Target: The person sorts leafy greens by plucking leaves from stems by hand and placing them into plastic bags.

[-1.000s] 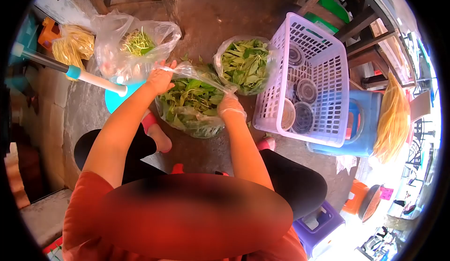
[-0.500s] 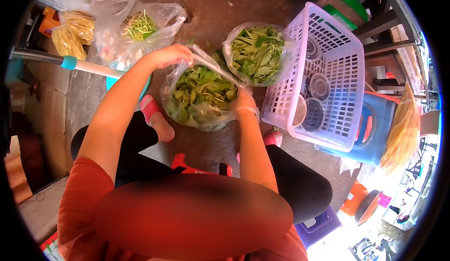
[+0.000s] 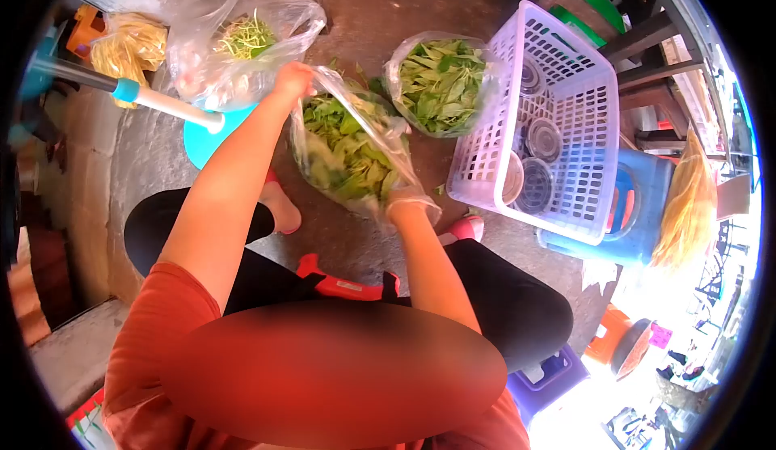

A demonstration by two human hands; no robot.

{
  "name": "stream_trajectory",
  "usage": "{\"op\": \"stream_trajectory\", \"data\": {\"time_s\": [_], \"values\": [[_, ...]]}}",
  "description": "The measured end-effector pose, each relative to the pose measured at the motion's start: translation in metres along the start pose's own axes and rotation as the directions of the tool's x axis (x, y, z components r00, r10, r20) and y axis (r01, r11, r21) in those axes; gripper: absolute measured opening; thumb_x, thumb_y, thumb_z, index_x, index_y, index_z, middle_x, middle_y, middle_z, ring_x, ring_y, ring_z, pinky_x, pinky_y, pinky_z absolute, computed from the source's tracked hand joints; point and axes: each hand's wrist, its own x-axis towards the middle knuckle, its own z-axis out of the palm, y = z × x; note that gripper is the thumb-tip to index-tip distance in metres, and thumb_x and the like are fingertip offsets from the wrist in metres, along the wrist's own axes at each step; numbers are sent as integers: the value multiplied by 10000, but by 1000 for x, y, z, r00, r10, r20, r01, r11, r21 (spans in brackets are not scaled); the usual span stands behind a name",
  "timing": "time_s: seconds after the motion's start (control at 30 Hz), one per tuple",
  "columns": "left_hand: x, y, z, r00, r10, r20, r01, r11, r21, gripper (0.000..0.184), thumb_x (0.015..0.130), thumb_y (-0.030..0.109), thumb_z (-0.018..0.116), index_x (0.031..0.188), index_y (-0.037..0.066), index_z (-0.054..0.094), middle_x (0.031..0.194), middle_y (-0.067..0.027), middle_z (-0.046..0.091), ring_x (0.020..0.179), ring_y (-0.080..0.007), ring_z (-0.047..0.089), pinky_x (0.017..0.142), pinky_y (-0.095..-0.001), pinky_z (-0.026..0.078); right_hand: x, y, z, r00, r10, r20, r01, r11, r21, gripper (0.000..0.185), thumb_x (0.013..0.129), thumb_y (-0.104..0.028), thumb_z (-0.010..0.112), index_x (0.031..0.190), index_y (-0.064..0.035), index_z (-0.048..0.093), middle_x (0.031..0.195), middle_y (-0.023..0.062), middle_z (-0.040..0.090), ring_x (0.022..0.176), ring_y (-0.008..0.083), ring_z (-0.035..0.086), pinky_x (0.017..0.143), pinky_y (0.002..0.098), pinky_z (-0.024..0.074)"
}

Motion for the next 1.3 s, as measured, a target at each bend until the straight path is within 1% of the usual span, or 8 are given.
{"op": "stream_trajectory", "data": {"time_s": [0.07,0.2,0.33,0.57,0.7,0.9,1.03,1.3], "values": [[-11,4,-12,949,316,2,-274,818,505,259,742,108,591,973,-9,577,819,-193,616,809,-345,614,750,-376,487,2,6,11,997,-54,-49,55,998,13,387,713,-236,638,1053,-53,616,1046,187,606,998,297,584,870,351,461],[-70,38,-12,840,534,95,-455,598,660,297,754,156,588,1004,0,549,1119,-194,523,1073,-354,478,890,-420,419,1,-15,-42,971,-225,78,229,972,-42,351,706,-248,645,993,-45,639,1011,175,619,971,300,590,861,342,455],[-115,58,-2,712,682,165,-576,434,693,212,732,116,572,916,12,562,969,-185,563,934,-357,530,812,-432,453,4,-29,-76,926,-370,72,368,929,44,367,689,-267,658,998,-69,637,1028,160,616,975,301,583,841,362,461],[-210,-2,19,744,-92,662,-491,598,634,211,749,264,602,822,73,655,771,-145,637,737,-313,616,671,-424,478,-1,-45,-89,942,-285,-174,305,947,97,316,747,-311,620,990,-109,640,1067,138,604,960,298,589,848,350,459],[-249,-32,31,611,-57,789,-590,631,503,214,768,242,588,846,57,661,762,-173,626,757,-343,608,694,-426,472,-48,-72,-76,958,-142,-247,163,984,67,412,776,-412,605,1003,-70,634,1104,143,585,1005,293,570,863,391,455],[-219,-38,17,934,207,293,-324,836,442,209,758,197,565,807,14,654,740,-187,619,728,-311,618,672,-403,474,-3,-71,-30,844,-321,-429,331,942,-55,299,746,-301,542,853,-52,669,918,174,626,960,313,574,821,395,448],[-204,-12,4,856,-380,350,486,822,-298,216,850,304,551,881,109,638,822,-15,621,693,-130,542,586,-286,396,-32,-71,-71,840,-200,-505,444,789,426,310,731,-275,478,809,-25,643,859,219,608,861,350,574,779,412,429],[-221,31,11,880,-225,419,449,684,-575,195,832,313,574,879,124,582,853,-8,613,802,-131,552,739,-315,383,-84,-51,-64,950,-107,-293,306,146,941,232,742,-219,533,740,3,602,704,80,564,654,187,521,600,318,402]]}}
